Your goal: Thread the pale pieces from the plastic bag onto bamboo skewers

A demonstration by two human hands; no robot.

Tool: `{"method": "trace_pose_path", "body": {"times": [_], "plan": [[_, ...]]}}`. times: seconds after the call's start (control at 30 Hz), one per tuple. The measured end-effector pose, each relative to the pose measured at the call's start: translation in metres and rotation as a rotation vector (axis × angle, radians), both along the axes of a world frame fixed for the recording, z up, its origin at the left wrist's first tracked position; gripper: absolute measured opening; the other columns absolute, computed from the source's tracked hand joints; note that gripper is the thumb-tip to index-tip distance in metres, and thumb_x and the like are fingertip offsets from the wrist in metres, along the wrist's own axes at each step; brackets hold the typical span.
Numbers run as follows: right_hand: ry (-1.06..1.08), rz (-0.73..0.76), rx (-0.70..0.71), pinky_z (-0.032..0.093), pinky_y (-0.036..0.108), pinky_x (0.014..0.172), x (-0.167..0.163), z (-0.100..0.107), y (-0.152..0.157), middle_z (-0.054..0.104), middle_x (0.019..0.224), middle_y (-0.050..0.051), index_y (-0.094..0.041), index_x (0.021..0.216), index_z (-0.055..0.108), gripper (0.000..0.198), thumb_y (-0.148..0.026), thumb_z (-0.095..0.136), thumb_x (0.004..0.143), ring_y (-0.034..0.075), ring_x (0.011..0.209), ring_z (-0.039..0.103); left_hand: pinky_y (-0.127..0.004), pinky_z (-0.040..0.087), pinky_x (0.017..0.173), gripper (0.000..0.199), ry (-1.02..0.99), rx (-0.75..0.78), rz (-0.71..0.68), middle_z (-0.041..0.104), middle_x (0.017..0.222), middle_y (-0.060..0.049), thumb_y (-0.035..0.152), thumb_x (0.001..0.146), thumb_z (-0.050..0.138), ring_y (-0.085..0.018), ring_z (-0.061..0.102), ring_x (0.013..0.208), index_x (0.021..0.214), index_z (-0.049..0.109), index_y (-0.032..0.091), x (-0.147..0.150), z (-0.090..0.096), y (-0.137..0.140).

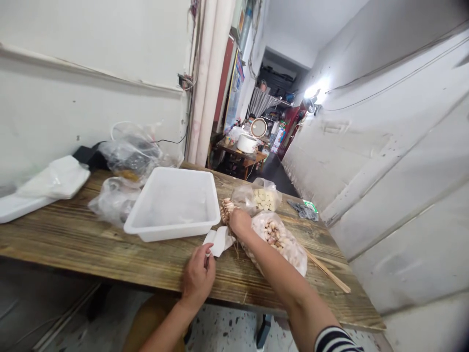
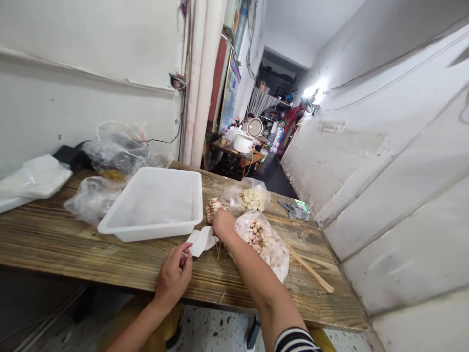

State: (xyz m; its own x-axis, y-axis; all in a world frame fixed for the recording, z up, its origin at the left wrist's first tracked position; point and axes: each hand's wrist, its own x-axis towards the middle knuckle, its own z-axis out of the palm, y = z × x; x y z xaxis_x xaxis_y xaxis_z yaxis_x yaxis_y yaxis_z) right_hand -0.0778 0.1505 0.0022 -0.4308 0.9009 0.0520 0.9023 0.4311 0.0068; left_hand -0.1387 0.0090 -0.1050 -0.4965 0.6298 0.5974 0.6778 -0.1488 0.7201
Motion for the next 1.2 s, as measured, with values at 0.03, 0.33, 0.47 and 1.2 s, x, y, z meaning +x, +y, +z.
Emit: {"method": "trace_pose_path", "body": {"times": [0.03, 0.33, 0.47, 1.2], "plan": [[0.001, 0.016, 0.027, 0.042, 0.024, 0.068, 0.006, 0.004, -0.003, 0.068, 0.095, 0.014, -0.011, 0.1, 0.063, 0.024, -0.017, 0.043, 0.088, 0.02, 0.085, 0.063, -0.031, 0.048, 0.07, 0.023, -0.007, -0.01, 0.0, 0.059, 0.089, -0.008, 0.017, 0.081, 0.044, -0.019, 0.058, 0.077, 0.101, 0.055, 0.017, 0.0, 0.001, 0.0], [-0.022, -0.243, 0.192, 0.039, 0.026, 0.072, 0.216, 0.03, -0.011, 0.065, 0.101, 0.014, -0.013, 0.102, 0.064, 0.035, -0.022, 0.031, 0.094, 0.022, 0.091, 0.06, -0.03, 0.046, 0.069, 0.019, 0.009, -0.034, 0.01, 0.06, 0.086, -0.007, 0.019, 0.081, 0.044, -0.018, 0.057, 0.073, 0.094, 0.058, 0.017, 0.0, 0.003, -0.004], [-0.134, -0.35, 0.09, 0.04, 0.028, 0.069, 0.295, -0.008, -0.013, 0.066, 0.093, 0.017, -0.009, 0.093, 0.066, 0.018, -0.017, 0.055, 0.083, 0.025, 0.088, 0.061, -0.03, 0.045, 0.071, 0.019, 0.056, -0.034, 0.013, 0.06, 0.085, -0.007, 0.019, 0.08, 0.045, -0.017, 0.055, 0.07, 0.094, 0.058, 0.016, 0.0, 0.002, -0.004], [-0.2, -0.372, -0.072, 0.049, 0.039, 0.082, 0.291, -0.034, 0.001, 0.058, 0.109, 0.009, -0.011, 0.108, 0.057, 0.025, -0.028, 0.054, 0.09, 0.02, 0.096, 0.058, -0.034, 0.043, 0.066, 0.023, 0.149, -0.189, 0.049, 0.057, 0.076, -0.006, 0.026, 0.077, 0.045, -0.02, 0.052, 0.063, 0.093, 0.059, 0.016, -0.003, 0.016, -0.01]]}}
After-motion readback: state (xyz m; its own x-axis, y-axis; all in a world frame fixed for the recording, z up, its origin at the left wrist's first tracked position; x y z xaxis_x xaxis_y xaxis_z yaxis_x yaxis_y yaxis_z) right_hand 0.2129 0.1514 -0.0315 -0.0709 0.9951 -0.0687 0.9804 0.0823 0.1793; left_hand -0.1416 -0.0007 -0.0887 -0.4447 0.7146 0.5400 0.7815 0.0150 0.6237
